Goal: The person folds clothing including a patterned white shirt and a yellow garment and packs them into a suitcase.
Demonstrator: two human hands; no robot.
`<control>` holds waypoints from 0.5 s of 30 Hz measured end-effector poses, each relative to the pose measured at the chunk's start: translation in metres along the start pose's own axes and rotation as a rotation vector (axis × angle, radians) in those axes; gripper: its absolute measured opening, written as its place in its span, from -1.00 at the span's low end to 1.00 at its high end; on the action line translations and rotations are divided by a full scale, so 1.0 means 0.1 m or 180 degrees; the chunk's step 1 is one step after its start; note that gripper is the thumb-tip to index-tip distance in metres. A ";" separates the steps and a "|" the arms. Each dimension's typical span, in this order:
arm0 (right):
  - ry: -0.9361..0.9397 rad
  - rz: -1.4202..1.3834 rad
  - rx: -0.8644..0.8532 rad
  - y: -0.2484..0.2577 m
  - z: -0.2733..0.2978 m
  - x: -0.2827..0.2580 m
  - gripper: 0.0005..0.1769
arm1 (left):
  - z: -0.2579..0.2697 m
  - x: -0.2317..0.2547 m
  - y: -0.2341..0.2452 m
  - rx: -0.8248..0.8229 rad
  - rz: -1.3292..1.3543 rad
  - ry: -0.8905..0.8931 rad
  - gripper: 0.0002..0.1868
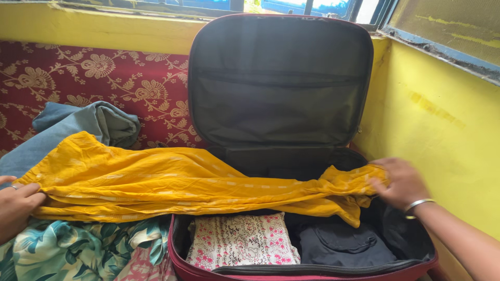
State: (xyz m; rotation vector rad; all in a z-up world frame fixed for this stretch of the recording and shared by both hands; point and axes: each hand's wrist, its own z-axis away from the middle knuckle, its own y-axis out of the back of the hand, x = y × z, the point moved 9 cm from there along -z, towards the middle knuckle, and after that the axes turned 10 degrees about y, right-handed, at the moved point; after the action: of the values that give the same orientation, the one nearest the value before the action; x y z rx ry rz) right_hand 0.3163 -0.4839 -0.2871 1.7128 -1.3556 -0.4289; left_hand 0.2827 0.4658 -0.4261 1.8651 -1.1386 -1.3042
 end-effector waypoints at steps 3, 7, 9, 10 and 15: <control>0.1692 0.0325 -0.0440 -0.19 -0.15 -1.00 -0.10 | -0.02 -0.01 -0.04 0.0084 0.0035 0.0027 -0.62; 0.0579 0.0753 -0.1093 -0.40 -0.31 -1.03 -0.22 | -0.04 -0.08 -0.10 -0.0104 0.0238 0.0272 -0.55; -0.0420 0.0795 -0.2296 -0.68 -0.28 -0.64 -0.45 | -0.06 -0.09 -0.10 -0.0167 0.0282 0.0345 -0.56; -0.0694 0.0656 -0.2073 -0.67 -0.37 -0.51 -0.52 | -0.06 -0.10 -0.09 -0.0199 0.0305 0.0378 -0.57; -0.1512 -0.0035 -0.0855 -0.43 -0.72 0.29 -0.49 | -0.14 -0.19 0.21 0.0276 0.1243 0.0519 -0.62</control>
State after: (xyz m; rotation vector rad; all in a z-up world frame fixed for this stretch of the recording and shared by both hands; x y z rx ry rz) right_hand 0.4040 -0.4792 -0.2742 1.4459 -1.5342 -1.0257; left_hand 0.2859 0.4725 -0.3953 1.6640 -1.4019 -0.8820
